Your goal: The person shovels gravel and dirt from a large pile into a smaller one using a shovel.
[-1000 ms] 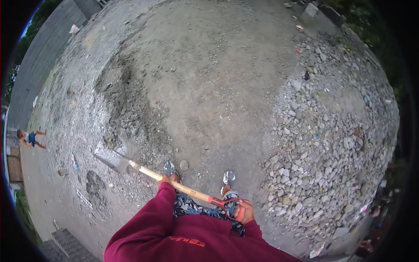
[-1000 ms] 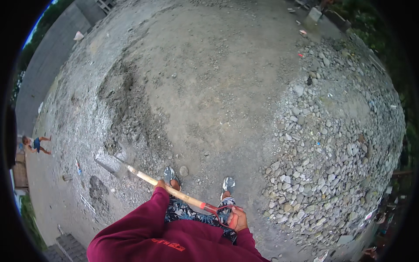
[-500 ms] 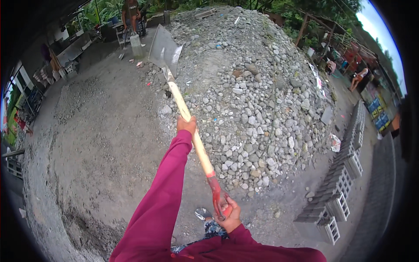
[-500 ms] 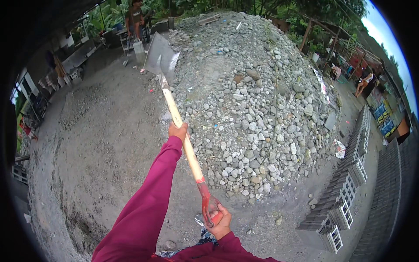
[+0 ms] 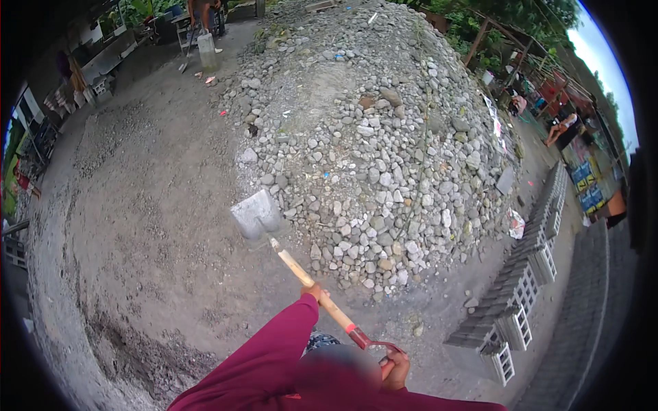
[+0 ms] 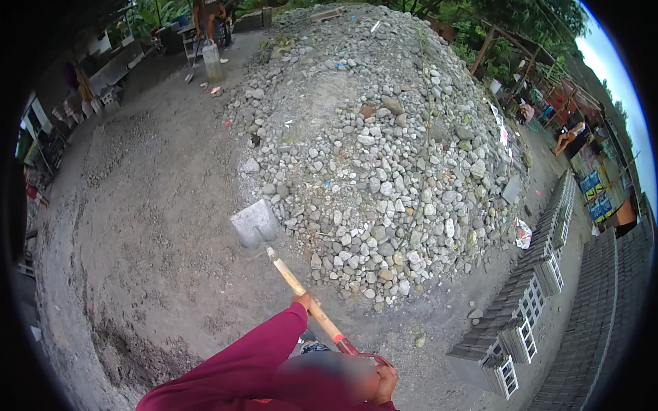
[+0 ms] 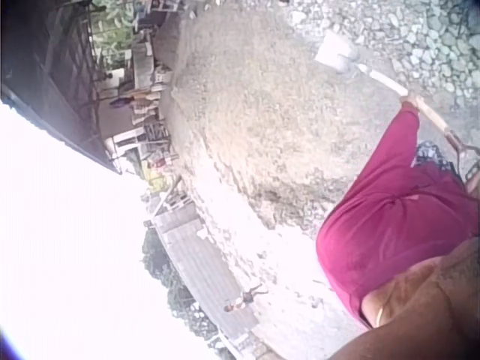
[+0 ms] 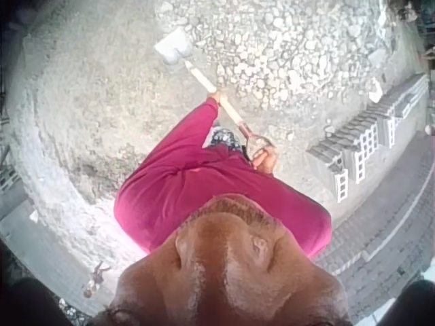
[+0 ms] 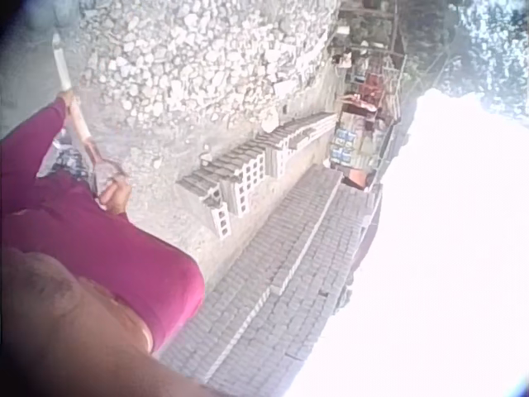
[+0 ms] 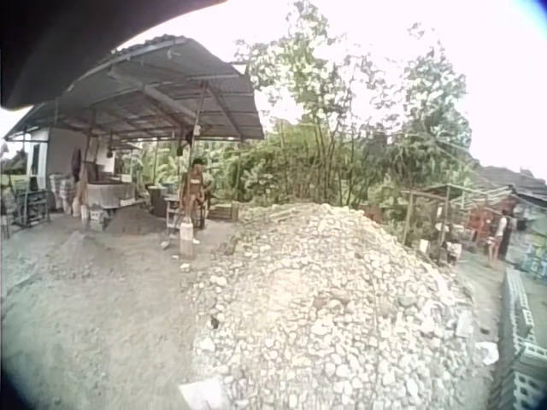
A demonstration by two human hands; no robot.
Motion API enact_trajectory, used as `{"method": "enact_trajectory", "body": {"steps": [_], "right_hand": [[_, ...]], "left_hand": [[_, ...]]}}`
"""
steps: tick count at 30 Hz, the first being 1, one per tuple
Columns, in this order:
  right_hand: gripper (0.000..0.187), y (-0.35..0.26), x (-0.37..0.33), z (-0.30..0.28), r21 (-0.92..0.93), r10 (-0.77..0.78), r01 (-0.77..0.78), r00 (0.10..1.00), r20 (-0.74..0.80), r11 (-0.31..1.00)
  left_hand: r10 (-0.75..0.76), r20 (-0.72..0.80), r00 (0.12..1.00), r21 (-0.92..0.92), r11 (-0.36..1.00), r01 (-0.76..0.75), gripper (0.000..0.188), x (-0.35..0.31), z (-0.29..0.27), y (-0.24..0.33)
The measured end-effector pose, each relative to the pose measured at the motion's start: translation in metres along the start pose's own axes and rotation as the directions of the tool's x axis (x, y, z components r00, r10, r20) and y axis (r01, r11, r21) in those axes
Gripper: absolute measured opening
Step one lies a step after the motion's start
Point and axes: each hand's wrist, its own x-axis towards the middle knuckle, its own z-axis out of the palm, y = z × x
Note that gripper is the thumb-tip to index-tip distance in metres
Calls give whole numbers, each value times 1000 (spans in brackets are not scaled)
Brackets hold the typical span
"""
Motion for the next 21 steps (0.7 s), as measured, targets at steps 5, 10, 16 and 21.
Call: {"method": "enact_trajectory", "body": {"steps": [5,10,16,21], "right_hand": [[41,18,25,132,-642,-79,712,685,724,285],[44,85,-11,226,-32,509,993,-33,860,117],[52,165,-143,231,232,806,951,-297,512,204],[52,226,-218,221,369,784,922,-314,535,117]], "left_hand": [[-145,-228,963,-333,941,63,41,-18,-119,-39],[-2,-129,992,13,1000,4,43,-107,-262,-18],[136,-734,665,-214,884,-416,29,-235,-432,-106],[-211,-835,509,-468,759,-453,25,-263,-479,-297]]}}
